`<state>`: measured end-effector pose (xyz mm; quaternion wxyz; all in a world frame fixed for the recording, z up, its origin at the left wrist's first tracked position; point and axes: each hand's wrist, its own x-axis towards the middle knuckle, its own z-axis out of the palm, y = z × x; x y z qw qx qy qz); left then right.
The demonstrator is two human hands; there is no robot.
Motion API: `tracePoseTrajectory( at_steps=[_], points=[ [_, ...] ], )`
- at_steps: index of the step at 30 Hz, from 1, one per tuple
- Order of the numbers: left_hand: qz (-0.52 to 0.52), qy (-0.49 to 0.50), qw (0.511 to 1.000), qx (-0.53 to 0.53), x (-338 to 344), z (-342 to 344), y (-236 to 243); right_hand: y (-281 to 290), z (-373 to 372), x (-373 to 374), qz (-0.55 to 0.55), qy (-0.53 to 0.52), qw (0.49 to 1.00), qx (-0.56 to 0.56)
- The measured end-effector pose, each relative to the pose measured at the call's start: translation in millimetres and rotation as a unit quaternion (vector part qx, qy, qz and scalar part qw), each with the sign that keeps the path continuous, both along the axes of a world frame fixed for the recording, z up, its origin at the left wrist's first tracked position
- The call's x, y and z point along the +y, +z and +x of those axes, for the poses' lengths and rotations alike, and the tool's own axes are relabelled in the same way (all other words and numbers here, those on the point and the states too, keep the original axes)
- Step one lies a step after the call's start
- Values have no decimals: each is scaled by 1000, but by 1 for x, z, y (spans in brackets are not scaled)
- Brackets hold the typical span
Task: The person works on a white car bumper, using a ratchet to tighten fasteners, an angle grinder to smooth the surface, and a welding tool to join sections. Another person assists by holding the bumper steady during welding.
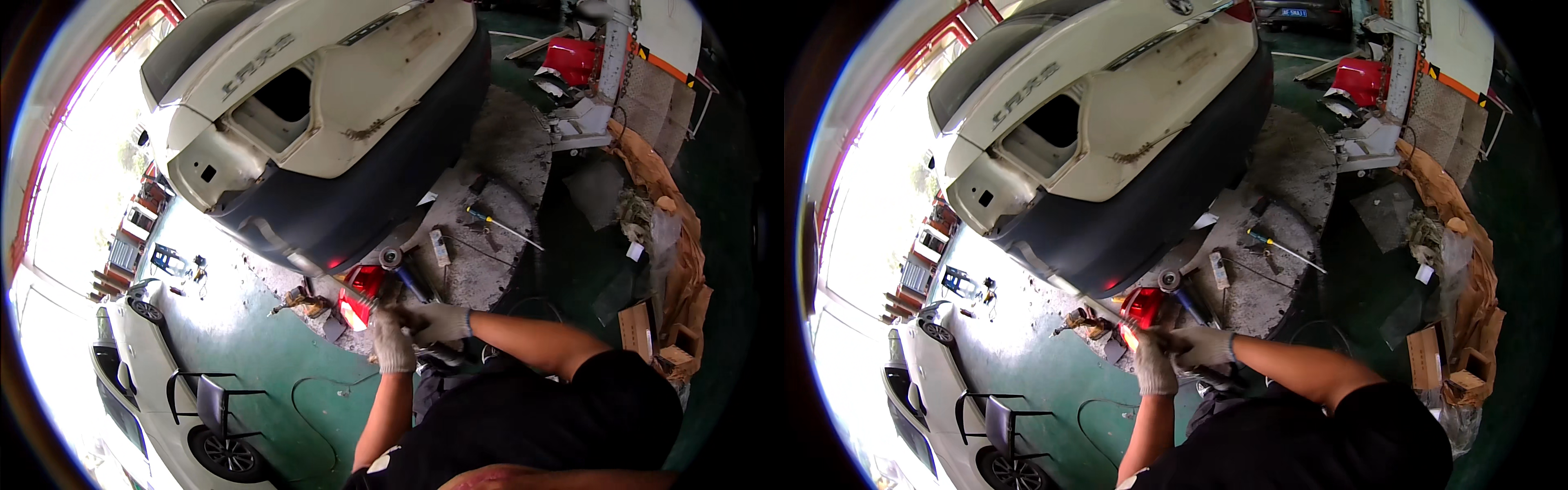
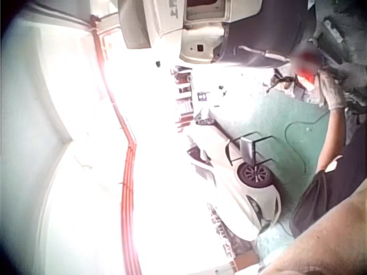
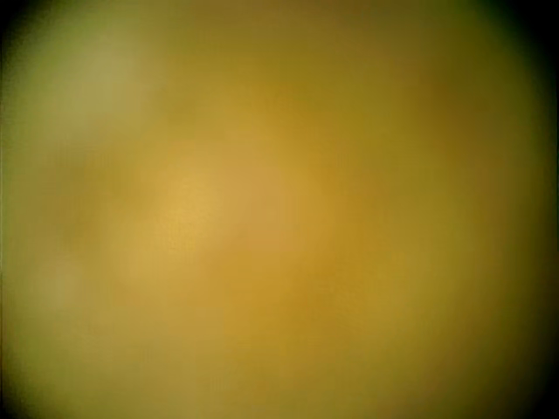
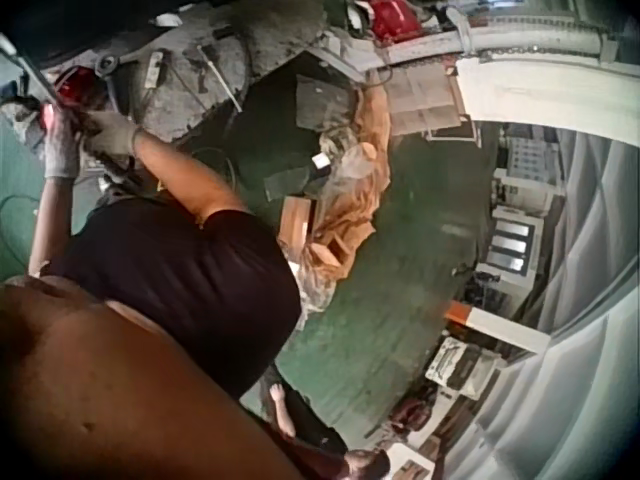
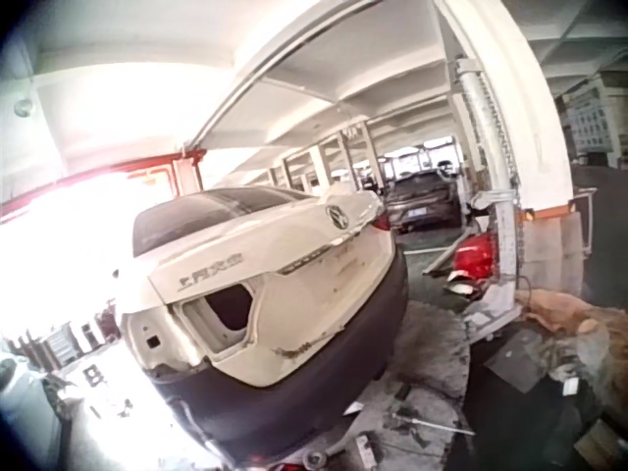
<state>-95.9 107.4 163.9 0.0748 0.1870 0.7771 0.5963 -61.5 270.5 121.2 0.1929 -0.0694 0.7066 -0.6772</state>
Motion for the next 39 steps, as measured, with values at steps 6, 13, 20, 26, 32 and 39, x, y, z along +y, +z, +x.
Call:
tracePoseTrajectory(
  at_steps=[6, 13, 20, 26, 32, 39],
  points=[
    [87, -129, 963, -219, 109, 9, 45, -25, 131, 80, 89, -185, 969, -141],
    [227, -114, 848, -464, 196, -10, -4, -35, 240, 97, 68, -277, 906, -313],
    [220, -181, 724, -628, 234, 3, -48, -104, 291, 92, 73, -271, 890, -358],
    [238, -150, 733, -620, 255, -48, -23, -45, 243, 132, 83, -241, 912, -323],
    [384, -248, 713, -532, 274, -147, 41, 12, 154, 198, 58, -168, 945, -276],
    [502, -351, 637, -468, 292, -247, 100, 112, 54, 230, 231, -180, 928, -228]
  ],
)
